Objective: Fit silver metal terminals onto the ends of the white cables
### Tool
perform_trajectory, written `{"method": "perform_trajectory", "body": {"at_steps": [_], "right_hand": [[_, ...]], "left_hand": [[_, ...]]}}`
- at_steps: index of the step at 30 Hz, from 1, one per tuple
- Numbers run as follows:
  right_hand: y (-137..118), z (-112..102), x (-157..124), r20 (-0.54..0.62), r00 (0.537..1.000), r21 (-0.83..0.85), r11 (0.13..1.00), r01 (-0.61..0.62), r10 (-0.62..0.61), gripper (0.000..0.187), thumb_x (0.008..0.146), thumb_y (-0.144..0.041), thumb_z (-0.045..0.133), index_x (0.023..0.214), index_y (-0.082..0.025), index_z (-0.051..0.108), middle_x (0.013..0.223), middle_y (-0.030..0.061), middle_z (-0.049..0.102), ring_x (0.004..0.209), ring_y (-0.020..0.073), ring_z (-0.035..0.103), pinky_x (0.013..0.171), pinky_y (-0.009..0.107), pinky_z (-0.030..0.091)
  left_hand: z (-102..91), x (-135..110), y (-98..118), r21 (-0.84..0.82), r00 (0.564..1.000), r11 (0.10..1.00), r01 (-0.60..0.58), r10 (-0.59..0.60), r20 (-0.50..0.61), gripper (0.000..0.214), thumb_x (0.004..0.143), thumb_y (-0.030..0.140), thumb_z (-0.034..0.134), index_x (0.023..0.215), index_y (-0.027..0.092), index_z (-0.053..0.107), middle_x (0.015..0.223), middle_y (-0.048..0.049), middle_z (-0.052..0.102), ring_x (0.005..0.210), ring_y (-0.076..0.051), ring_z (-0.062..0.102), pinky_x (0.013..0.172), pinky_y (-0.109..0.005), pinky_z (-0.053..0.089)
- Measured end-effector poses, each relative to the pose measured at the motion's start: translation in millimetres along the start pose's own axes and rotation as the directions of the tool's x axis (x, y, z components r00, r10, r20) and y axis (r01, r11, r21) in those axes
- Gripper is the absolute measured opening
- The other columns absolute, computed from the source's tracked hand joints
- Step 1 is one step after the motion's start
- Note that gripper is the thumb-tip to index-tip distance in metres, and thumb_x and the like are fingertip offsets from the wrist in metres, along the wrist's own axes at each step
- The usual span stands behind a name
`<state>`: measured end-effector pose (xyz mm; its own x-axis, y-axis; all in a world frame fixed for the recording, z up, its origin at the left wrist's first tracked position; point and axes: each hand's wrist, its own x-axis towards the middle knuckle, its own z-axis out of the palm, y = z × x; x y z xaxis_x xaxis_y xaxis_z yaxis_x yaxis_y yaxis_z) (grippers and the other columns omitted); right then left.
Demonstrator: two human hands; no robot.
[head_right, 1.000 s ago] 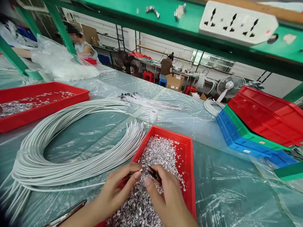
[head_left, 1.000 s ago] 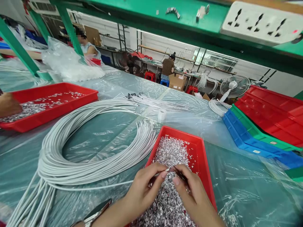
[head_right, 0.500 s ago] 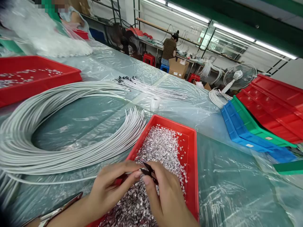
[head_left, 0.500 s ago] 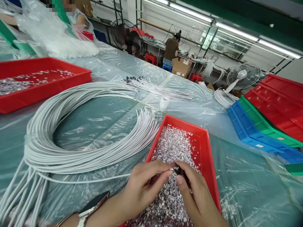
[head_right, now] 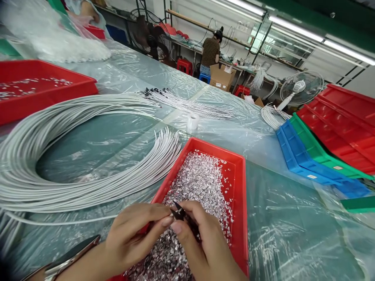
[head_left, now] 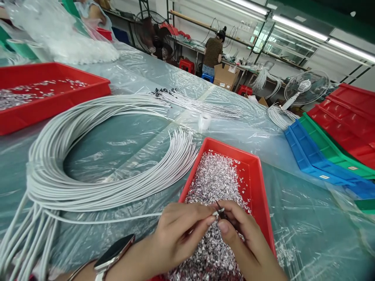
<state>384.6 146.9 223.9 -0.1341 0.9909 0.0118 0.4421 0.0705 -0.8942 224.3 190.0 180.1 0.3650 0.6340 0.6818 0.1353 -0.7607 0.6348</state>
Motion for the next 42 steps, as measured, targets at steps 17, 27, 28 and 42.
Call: {"method": "perform_trajectory", "body": {"at_steps": [17, 27, 28, 42], "right_hand": [[6.7, -21.0, 2.4, -0.114, 0.991, -0.068, 0.996, 0.065, -0.072, 0.028, 0.081, -0.02, 0.062, 0.105, -0.035, 0.06, 0.056, -0.0077, 0.037, 0.044, 0.0117, 0.033, 0.042, 0.026, 0.031], [2.3, -31.9, -0.5, 0.074, 0.986, -0.368, 0.915, 0.166, -0.149, 0.014, 0.09, -0.02, 0.05, 0.096, -0.028, 0.06, 0.08, 0.0027, 0.071, 0.062, 0.0176, 0.065, 0.054, 0.031, 0.049], [2.7, -33.4, -0.9, 0.095, 0.987, -0.391, 0.907, 0.158, -0.131, 0.015, 0.089, -0.019, 0.05, 0.097, -0.028, 0.06, 0.082, 0.0031, 0.071, 0.065, 0.0188, 0.066, 0.055, 0.032, 0.049], [8.4, -47.4, 13.3, 0.327, 0.933, -0.354, 0.935, -0.023, 0.147, 0.022, 0.087, -0.022, 0.05, 0.066, -0.023, 0.043, 0.056, -0.006, 0.035, 0.049, 0.0116, 0.035, 0.045, 0.027, 0.025]], "left_hand": [[5.7, 3.5, -3.8, -0.078, 0.992, 0.989, 0.124, -0.122, 0.034, 0.017, 0.087, 0.008, 0.053, 0.099, 0.019, 0.059, 0.079, -0.0018, 0.071, 0.069, -0.012, 0.067, 0.06, -0.021, 0.05], [6.0, 0.6, -4.5, 0.016, 0.98, 0.999, 0.049, -0.052, 0.192, 0.019, 0.089, 0.009, 0.049, 0.106, 0.014, 0.057, 0.07, -0.0036, 0.065, 0.054, -0.012, 0.057, 0.048, -0.025, 0.043], [6.4, 0.5, -5.4, 0.034, 0.977, 0.999, 0.03, -0.037, 0.211, 0.018, 0.09, 0.009, 0.048, 0.105, 0.013, 0.057, 0.071, -0.0039, 0.065, 0.054, -0.013, 0.057, 0.048, -0.025, 0.043], [8.4, 3.4, -5.8, 0.176, 0.868, 0.961, -0.212, 0.102, 0.486, 0.028, 0.095, 0.009, 0.032, 0.097, 0.011, 0.06, 0.076, -0.0081, 0.065, 0.064, -0.019, 0.059, 0.053, -0.032, 0.051]]}}
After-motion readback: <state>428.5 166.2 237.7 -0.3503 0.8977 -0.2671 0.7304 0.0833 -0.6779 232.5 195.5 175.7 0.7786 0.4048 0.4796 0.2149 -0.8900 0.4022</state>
